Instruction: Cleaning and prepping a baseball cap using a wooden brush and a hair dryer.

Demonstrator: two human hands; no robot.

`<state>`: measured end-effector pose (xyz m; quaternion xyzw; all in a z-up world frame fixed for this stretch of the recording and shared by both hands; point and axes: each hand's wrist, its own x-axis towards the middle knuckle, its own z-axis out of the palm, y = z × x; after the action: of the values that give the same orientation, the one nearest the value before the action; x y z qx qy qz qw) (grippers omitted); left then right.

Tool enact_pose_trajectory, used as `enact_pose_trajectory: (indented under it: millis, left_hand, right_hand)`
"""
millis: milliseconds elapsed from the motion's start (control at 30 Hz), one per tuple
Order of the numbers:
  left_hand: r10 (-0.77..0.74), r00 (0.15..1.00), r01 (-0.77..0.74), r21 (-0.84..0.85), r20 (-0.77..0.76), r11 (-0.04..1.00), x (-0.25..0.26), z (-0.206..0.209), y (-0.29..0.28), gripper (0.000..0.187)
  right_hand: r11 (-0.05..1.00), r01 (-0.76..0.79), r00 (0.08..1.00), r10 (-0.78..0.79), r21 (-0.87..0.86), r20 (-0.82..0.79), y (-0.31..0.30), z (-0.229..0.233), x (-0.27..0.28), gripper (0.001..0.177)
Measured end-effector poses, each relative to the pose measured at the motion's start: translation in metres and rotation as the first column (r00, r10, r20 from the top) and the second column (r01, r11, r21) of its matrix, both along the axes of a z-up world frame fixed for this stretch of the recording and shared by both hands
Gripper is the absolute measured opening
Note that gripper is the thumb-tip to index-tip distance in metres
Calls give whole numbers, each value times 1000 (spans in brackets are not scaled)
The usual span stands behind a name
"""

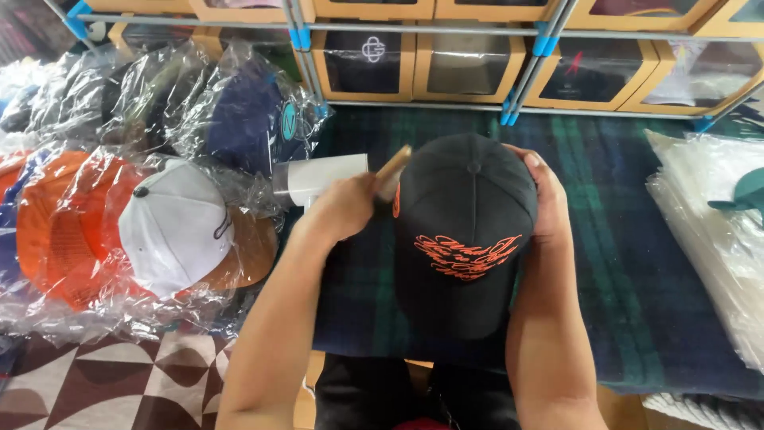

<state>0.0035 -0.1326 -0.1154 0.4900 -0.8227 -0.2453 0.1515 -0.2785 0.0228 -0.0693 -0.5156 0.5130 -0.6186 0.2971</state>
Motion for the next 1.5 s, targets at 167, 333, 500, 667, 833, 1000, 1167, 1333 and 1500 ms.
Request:
enact_pose_trajectory:
  millis: [167, 333, 500, 667, 833, 1000, 1167, 1333, 1500]
  left_hand:
    - [14, 1000, -14, -140, -7, 990, -2, 87, 39, 36]
    - [-454, 868, 406, -241, -201, 882, -48, 146, 47, 35]
    - [-213, 976, 218, -149, 44, 965, -54, 116, -6, 32]
    - [-417, 884, 380, -197, -209, 904, -82, 163, 6, 31]
    - [-504, 862, 477, 240, 61, 845, -133, 178, -32, 30]
    - [-432, 783, 279, 369, 447, 887, -140, 95, -82, 22]
    - [-268, 842, 142, 287, 468, 947, -98, 132, -50, 33]
    - [-512, 811, 518, -61, -285, 853, -50, 174, 37, 37]
    - [-171, 983, 178, -119, 67, 977, -30, 146, 30, 36]
  right_hand:
    - [999, 53, 999, -53, -12, 0, -7, -1, -1, 49]
    - [994, 92, 996, -92, 52, -8, -9, -8, -8, 43]
    - [986, 135, 991, -135, 98, -9, -13, -23, -21, 39]
    - [985, 163, 970, -169, 48, 173, -41, -86, -69, 27]
    - [978, 196, 918, -210, 75, 338, -37, -63, -59, 26]
    - [966, 244, 866, -259, 90, 429, -28, -47, -43, 30]
    - [970, 232, 880, -239, 68, 411, -37, -52, -44, 29]
    - [971, 165, 883, -68, -171, 465, -30, -46, -36, 33]
    - [984, 166, 986, -164, -63, 37, -8, -6, -2, 46]
